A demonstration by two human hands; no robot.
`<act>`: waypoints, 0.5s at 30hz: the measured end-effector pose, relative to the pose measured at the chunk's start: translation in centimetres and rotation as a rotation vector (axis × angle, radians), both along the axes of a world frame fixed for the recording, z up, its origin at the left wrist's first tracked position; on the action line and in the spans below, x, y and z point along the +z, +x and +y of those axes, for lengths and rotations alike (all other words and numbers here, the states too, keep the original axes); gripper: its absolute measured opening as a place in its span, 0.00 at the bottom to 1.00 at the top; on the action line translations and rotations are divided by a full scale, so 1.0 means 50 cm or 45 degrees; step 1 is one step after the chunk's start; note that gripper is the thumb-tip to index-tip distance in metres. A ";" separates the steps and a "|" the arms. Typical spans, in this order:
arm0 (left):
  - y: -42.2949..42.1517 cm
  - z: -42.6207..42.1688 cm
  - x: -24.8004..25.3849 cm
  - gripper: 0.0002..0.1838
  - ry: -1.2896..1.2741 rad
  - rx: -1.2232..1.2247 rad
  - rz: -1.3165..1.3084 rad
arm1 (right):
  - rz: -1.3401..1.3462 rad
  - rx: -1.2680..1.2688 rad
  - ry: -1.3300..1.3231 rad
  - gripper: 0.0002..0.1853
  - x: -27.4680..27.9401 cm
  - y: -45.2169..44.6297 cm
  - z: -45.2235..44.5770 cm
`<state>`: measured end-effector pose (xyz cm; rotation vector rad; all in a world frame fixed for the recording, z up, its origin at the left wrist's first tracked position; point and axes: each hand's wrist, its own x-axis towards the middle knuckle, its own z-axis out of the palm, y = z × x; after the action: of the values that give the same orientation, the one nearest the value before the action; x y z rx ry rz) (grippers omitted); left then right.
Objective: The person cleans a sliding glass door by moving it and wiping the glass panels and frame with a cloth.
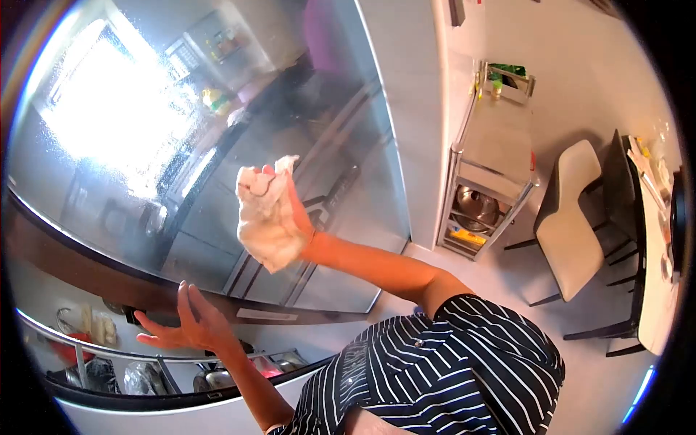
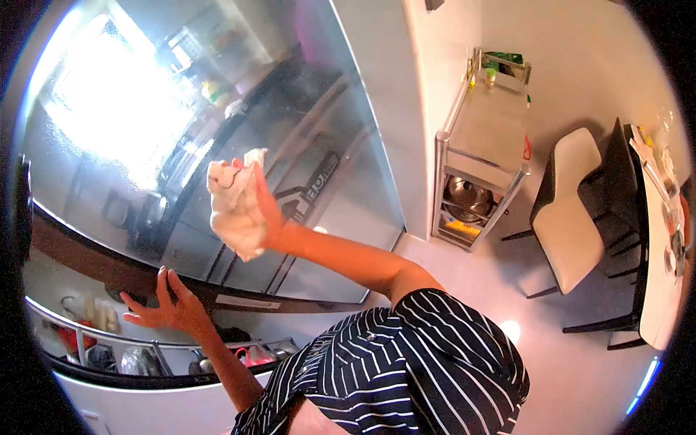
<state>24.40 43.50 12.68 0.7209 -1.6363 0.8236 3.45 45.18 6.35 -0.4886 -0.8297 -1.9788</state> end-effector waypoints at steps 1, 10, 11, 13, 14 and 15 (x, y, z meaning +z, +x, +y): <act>0.008 0.000 0.001 0.04 -0.025 0.003 -0.014 | 0.069 0.134 -0.189 0.20 -0.006 -0.024 -0.003; 0.069 -0.002 -0.007 0.01 -0.071 0.160 0.023 | -0.114 -0.985 0.430 0.19 -0.029 -0.357 0.049; 0.077 -0.004 -0.012 0.01 -0.083 0.192 0.037 | -0.091 -0.977 0.362 0.18 -0.022 -0.313 0.039; 0.102 -0.009 -0.028 0.02 -0.132 0.183 0.045 | -0.033 -0.903 0.186 0.17 -0.003 -0.204 0.006; 0.114 -0.011 -0.033 0.03 -0.161 0.171 0.048 | 0.009 -0.835 0.074 0.16 0.006 -0.149 -0.012; 0.119 0.005 -0.044 0.06 -0.142 0.223 0.032 | 0.055 -0.760 -0.044 0.15 0.012 -0.104 -0.031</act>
<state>30.33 43.76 10.49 0.8004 -1.5068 1.0191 -1.74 43.62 6.96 -0.8734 -0.7461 -2.4834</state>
